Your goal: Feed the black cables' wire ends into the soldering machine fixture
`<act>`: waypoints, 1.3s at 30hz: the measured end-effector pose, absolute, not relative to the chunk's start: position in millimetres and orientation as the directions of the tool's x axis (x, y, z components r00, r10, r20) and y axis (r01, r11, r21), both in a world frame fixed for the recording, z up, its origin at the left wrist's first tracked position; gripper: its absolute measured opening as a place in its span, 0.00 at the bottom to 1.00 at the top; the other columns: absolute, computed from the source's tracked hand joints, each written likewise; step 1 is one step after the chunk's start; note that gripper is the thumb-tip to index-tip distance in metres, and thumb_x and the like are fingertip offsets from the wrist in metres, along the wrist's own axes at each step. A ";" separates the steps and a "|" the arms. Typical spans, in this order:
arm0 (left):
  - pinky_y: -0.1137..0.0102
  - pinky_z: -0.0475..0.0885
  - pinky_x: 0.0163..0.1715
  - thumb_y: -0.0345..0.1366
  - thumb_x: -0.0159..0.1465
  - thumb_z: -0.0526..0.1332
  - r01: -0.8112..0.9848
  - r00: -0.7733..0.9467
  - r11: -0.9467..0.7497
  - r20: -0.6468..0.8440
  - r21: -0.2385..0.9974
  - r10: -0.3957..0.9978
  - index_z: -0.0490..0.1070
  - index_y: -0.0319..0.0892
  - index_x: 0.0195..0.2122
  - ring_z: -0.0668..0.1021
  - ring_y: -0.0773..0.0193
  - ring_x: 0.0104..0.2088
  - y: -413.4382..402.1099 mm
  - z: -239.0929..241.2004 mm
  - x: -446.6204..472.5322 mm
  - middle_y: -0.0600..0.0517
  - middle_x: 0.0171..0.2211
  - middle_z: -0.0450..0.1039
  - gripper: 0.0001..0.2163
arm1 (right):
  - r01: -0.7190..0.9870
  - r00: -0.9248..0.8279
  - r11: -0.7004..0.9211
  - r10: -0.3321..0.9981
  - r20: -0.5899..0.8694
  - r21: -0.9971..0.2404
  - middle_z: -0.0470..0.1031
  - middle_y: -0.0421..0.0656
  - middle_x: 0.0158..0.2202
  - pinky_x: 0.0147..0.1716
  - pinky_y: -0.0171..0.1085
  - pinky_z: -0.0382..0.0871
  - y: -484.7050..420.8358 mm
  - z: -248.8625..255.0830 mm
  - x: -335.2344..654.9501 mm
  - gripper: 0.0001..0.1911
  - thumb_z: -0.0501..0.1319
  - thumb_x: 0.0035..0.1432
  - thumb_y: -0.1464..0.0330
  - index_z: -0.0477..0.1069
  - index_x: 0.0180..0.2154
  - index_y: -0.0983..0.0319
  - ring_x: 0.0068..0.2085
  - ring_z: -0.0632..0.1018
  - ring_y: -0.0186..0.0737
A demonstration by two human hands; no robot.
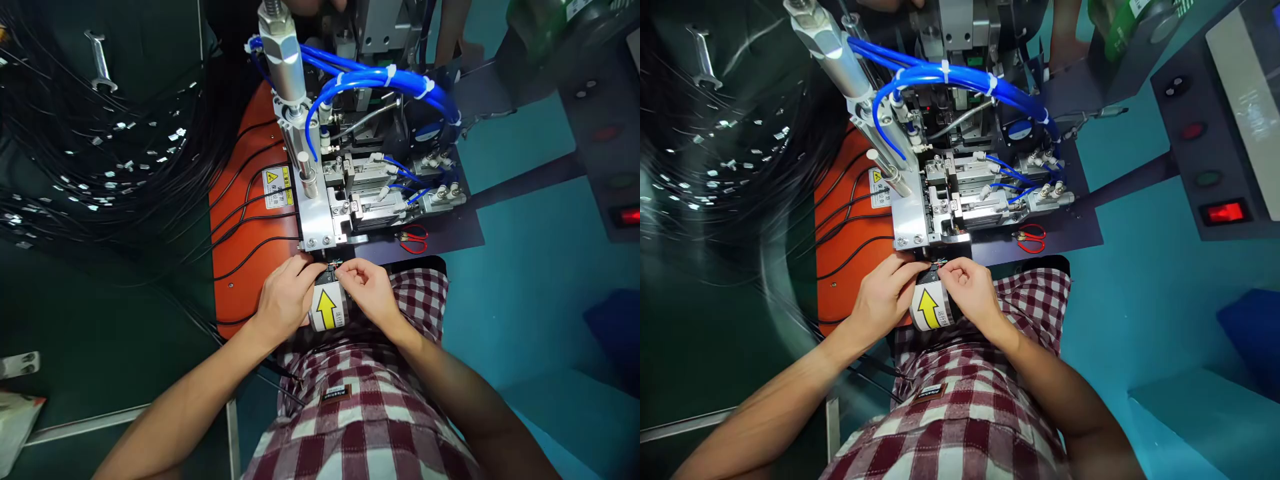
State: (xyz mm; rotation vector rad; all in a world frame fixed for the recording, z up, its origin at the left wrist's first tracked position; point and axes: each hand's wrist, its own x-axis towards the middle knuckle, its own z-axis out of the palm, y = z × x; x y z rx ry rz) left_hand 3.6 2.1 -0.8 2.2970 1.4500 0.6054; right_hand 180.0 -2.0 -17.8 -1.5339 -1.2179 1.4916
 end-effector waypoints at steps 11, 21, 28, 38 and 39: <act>0.64 0.63 0.30 0.31 0.65 0.54 0.885 0.412 -0.441 0.189 0.148 0.891 0.75 0.42 0.44 0.69 0.55 0.34 -2.5 10.5 10.8 0.45 0.33 0.68 0.11 | 0.121 -0.206 -0.323 0.917 -0.342 -0.939 0.61 0.34 0.20 0.19 0.31 0.56 18.9 -20.9 190.6 0.09 0.59 0.57 0.62 0.68 0.31 0.61 0.20 0.62 0.29; 0.63 0.69 0.38 0.27 0.65 0.50 0.850 0.418 -0.440 0.138 0.289 0.898 0.69 0.36 0.50 0.70 0.55 0.38 -11.2 -3.2 11.8 0.43 0.38 0.69 0.15 | 0.056 -0.197 -0.383 0.901 -0.386 -0.922 0.65 0.35 0.22 0.20 0.32 0.60 21.2 -32.6 191.9 0.16 0.59 0.58 0.55 0.67 0.32 0.62 0.19 0.67 0.29; 0.63 0.69 0.38 0.25 0.64 0.49 0.838 0.397 -0.432 0.171 0.333 0.902 0.70 0.39 0.49 0.70 0.57 0.38 -9.7 -6.4 9.2 0.44 0.37 0.69 0.16 | 0.075 -0.080 -0.318 0.943 -0.324 -0.945 0.66 0.36 0.24 0.20 0.31 0.61 15.5 -39.7 173.2 0.15 0.57 0.60 0.56 0.65 0.31 0.61 0.20 0.67 0.30; 0.64 0.68 0.38 0.28 0.66 0.50 0.814 0.426 -0.443 0.133 0.376 0.895 0.70 0.39 0.51 0.70 0.57 0.38 -7.8 -4.1 3.8 0.44 0.38 0.69 0.16 | 0.038 -0.142 -0.303 0.942 -0.305 -0.952 0.64 0.34 0.20 0.21 0.32 0.61 16.7 -45.7 174.3 0.14 0.55 0.62 0.57 0.62 0.31 0.60 0.20 0.68 0.31; 0.63 0.68 0.38 0.29 0.66 0.50 0.811 0.433 -0.448 0.128 0.377 0.892 0.70 0.39 0.51 0.70 0.57 0.38 -7.5 -4.1 2.9 0.44 0.39 0.69 0.16 | 0.018 -0.146 -0.311 0.940 -0.310 -0.950 0.63 0.33 0.20 0.21 0.32 0.61 17.4 -46.3 174.0 0.14 0.55 0.61 0.56 0.62 0.30 0.60 0.19 0.68 0.31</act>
